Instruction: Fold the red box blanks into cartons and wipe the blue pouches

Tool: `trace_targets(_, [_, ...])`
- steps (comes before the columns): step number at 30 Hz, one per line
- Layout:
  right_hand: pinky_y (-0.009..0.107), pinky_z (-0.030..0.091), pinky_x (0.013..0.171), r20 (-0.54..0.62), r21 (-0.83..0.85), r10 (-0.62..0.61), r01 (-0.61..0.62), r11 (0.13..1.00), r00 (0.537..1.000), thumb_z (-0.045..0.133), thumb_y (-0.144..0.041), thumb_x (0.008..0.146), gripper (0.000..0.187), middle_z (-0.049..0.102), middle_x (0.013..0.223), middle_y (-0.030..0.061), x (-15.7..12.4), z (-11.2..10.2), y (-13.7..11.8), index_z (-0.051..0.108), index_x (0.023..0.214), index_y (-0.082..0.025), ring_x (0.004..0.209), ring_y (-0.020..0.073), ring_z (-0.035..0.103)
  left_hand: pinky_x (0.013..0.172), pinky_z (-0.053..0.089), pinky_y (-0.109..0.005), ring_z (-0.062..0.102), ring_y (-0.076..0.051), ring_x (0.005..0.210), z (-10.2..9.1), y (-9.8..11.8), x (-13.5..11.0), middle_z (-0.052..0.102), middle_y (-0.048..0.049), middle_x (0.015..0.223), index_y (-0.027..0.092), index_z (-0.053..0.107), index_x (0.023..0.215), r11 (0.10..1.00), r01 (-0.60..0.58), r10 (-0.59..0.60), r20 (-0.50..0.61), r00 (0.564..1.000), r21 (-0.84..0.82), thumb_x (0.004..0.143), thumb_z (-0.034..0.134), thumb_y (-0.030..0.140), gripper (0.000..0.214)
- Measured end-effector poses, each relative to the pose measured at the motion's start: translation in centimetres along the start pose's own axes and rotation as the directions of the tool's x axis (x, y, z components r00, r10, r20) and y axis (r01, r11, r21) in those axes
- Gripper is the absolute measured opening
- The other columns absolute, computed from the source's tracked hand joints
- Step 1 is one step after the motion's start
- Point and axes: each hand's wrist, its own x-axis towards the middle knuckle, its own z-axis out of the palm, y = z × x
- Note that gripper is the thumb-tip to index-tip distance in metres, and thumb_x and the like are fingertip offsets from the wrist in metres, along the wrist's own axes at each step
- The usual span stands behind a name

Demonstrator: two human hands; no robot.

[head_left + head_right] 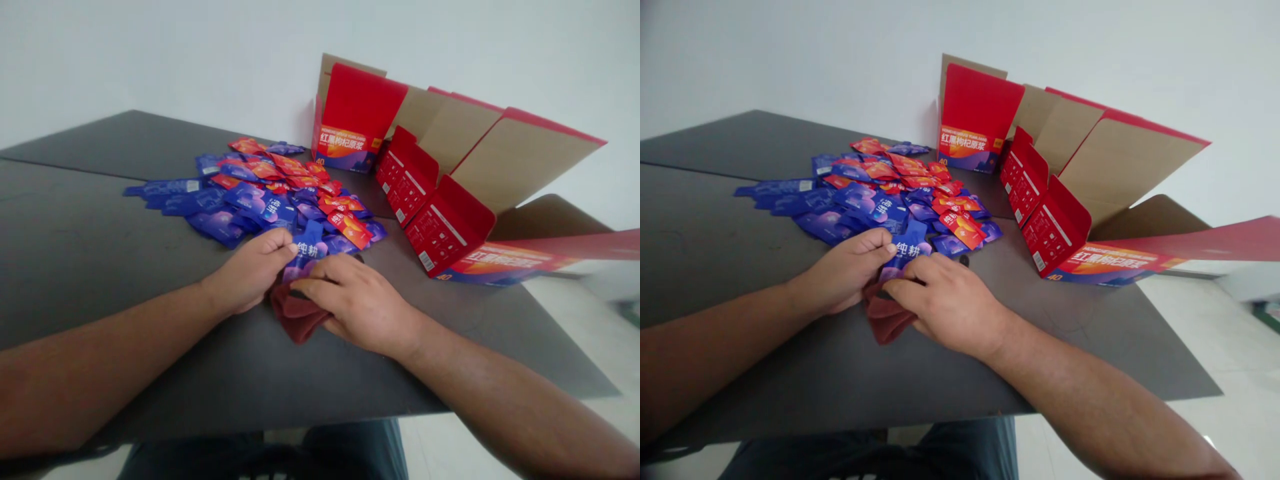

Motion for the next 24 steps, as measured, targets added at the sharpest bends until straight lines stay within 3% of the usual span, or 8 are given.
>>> trace_targets(5, [0.043,0.059,0.098,-0.095,-0.037,0.181,-0.185,0.982,0.979,0.071,-0.019,0.103,0.033,0.073,0.119,0.0129,-0.1,-0.1,0.5,0.075,0.137,-0.019,0.112,0.0275,0.069,0.056,0.039,-0.025,0.044,-0.013,0.060,0.0,-0.1,0.1,0.048,0.0036,0.071,0.023,0.050,0.083,0.994,0.048,-0.044,0.046,0.998,-0.097,0.092,0.075,0.037,0.030])
trace_targets(11, [0.039,0.056,0.092,0.067,-0.012,-0.061,0.062,0.998,0.996,0.066,-0.026,0.109,0.029,0.073,0.120,0.0089,-0.1,0.0,-0.4,0.075,0.137,-0.023,0.106,0.0242,0.066,0.051,0.032,-0.022,0.037,-0.010,0.058,0.0,0.0,0.0,0.043,0.0044,0.069,0.021,0.050,0.078,1.000,-0.010,0.010,-0.028,1.000,-0.010,0.092,0.076,0.033,0.032])
trace_targets(16, [0.040,0.057,0.095,-0.051,0.016,0.132,-0.132,0.991,0.990,0.068,-0.018,0.103,0.035,0.072,0.117,0.0112,-0.2,-0.3,1.0,0.074,0.138,-0.021,0.109,0.0256,0.067,0.053,0.043,-0.023,0.047,-0.012,0.057,0.3,0.5,0.1,0.049,0.0040,0.070,0.023,0.051,0.084,0.978,0.102,-0.106,-0.012,0.994,-0.182,0.093,0.073,0.030,0.026])
trace_targets(21, [0.039,0.058,0.093,0.052,0.084,-0.085,0.081,0.993,0.995,0.066,-0.023,0.108,0.031,0.073,0.122,0.0107,-0.2,-0.2,1.2,0.074,0.138,-0.021,0.108,0.0247,0.067,0.047,0.036,-0.019,0.043,-0.010,0.053,0.4,0.9,0.1,0.047,0.0043,0.066,0.021,0.052,0.081,0.985,0.105,-0.117,-0.086,0.989,-0.133,0.096,0.071,0.024,0.024])
trace_targets(24, [0.039,0.057,0.092,0.028,0.074,0.000,-0.002,0.997,1.000,0.069,-0.020,0.104,0.033,0.073,0.120,0.0107,-0.3,-0.4,1.6,0.074,0.136,-0.022,0.108,0.0248,0.068,0.049,0.040,-0.020,0.047,-0.011,0.054,0.4,1.0,0.1,0.051,0.0034,0.068,0.022,0.054,0.084,0.973,0.121,-0.139,-0.078,0.987,-0.196,0.097,0.068,0.021,0.019])
